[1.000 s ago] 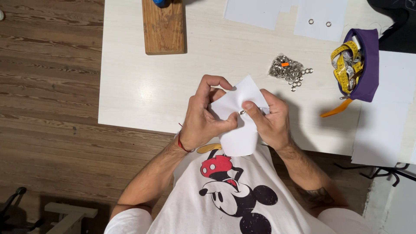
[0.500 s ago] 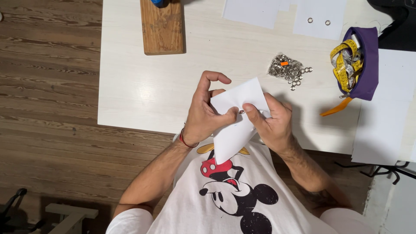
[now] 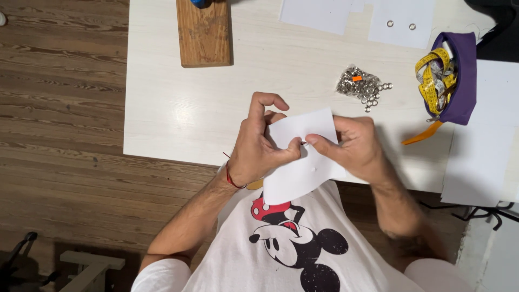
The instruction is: Attaching metal eyelets to a piece of white material using a manual press.
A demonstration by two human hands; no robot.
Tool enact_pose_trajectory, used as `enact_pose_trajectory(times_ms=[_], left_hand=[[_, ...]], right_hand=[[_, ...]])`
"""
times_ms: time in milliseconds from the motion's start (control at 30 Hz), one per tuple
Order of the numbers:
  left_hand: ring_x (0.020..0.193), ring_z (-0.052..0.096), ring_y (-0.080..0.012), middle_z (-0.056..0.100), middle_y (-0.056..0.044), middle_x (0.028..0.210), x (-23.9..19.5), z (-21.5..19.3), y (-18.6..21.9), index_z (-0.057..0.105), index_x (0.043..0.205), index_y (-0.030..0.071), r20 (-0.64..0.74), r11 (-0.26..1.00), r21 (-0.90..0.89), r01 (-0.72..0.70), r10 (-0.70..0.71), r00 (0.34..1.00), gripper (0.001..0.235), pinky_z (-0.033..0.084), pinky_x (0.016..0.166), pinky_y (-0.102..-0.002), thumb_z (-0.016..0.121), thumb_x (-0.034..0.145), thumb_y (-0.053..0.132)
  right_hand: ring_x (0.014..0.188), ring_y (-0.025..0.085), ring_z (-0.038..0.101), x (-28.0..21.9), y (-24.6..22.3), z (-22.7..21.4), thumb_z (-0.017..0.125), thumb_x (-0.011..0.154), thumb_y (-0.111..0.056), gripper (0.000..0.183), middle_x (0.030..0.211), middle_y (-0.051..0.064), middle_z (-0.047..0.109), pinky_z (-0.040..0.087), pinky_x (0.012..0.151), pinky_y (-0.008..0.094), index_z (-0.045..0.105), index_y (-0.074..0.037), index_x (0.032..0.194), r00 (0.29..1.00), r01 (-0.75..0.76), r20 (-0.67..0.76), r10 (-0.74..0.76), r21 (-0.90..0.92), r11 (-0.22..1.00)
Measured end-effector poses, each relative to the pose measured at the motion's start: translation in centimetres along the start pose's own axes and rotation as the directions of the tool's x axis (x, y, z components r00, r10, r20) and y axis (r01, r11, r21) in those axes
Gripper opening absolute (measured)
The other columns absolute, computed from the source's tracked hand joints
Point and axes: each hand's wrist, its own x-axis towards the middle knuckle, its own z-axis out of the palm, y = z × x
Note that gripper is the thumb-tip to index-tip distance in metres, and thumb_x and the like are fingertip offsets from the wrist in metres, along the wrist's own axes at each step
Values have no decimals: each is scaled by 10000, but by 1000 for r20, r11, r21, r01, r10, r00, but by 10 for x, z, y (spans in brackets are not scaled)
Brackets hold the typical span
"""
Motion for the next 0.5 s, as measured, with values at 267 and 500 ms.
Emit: enact_pose_trajectory(times_ms=[267,500], left_hand=[[801,733,-260,846,-140,942,-3,-2,23,491,1338,124,70,988,157,11,-22,997,504,606,672,-374,838,973,99],[871,722,-259,830,-139,974,0,0,7,452,1338,131,65,997,78,-20,15,998,528,602,751,-376,837,982,73]], right_hand=[[611,189,652,18,-30,-17,886,1020,-67,211,679,170,742,574,583,384,769,35,877,984,48,175,-11,-208,977],[654,102,583,2,11,-7,924,1005,-119,246,641,118,682,547,576,325,767,7,864,997,34,68,-28,-89,995]])
